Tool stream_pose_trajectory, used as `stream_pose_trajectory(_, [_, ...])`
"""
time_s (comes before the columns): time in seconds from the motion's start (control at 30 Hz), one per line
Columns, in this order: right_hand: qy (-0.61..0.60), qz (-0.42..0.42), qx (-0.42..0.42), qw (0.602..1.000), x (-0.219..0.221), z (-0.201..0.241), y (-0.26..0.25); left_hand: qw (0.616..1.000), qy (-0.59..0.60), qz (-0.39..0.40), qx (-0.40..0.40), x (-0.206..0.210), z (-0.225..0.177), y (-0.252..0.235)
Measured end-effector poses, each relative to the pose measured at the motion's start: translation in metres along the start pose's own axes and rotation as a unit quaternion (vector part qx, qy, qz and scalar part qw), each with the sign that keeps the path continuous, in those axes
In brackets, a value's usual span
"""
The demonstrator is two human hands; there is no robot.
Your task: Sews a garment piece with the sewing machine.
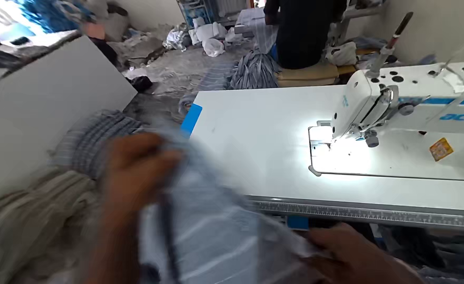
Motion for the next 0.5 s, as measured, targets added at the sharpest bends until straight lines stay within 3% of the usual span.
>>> stream_pose_trajectory(0.07, [-0.034,0.033,0.175,0.983,-0.008,-0.053,0.060,0.982,-0.027,0.188,0.018,0.107,-0.014,-0.026])
stream_pose_trajectory(0.1, [-0.072,0.003,0.203,0.977,-0.013,-0.068,0.084,0.960,-0.010,0.278,0.039,0.158,-0.022,-0.032])
stream_pose_trajectory(0.2, [-0.174,-0.141,0.138,0.965,-0.044,-0.085,0.109,0.883,0.071,0.458,0.073,0.267,-0.051,-0.023])
stream_pose_trajectory(0.27, [-0.182,-0.178,0.093,0.963,-0.063,-0.085,0.096,0.860,0.072,0.503,0.046,0.284,-0.061,-0.014])
stream_pose_trajectory(0.37, [-0.159,-0.206,0.047,0.964,-0.077,-0.075,0.061,0.868,0.034,0.495,0.019,0.266,-0.057,-0.016])
stream_pose_trajectory(0.5, [0.040,-0.217,-0.089,0.971,-0.079,-0.054,0.036,0.859,0.052,0.502,-0.080,0.245,-0.046,-0.025])
Point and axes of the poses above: each hand's wrist, its own y-axis away from the middle knuckle, its own x-axis out of the palm, z = x × y, the point moved 2 cm from there along -y, towards the middle knuckle, and after that the axes turned 5 degrees about z, right-handed, at the moved point
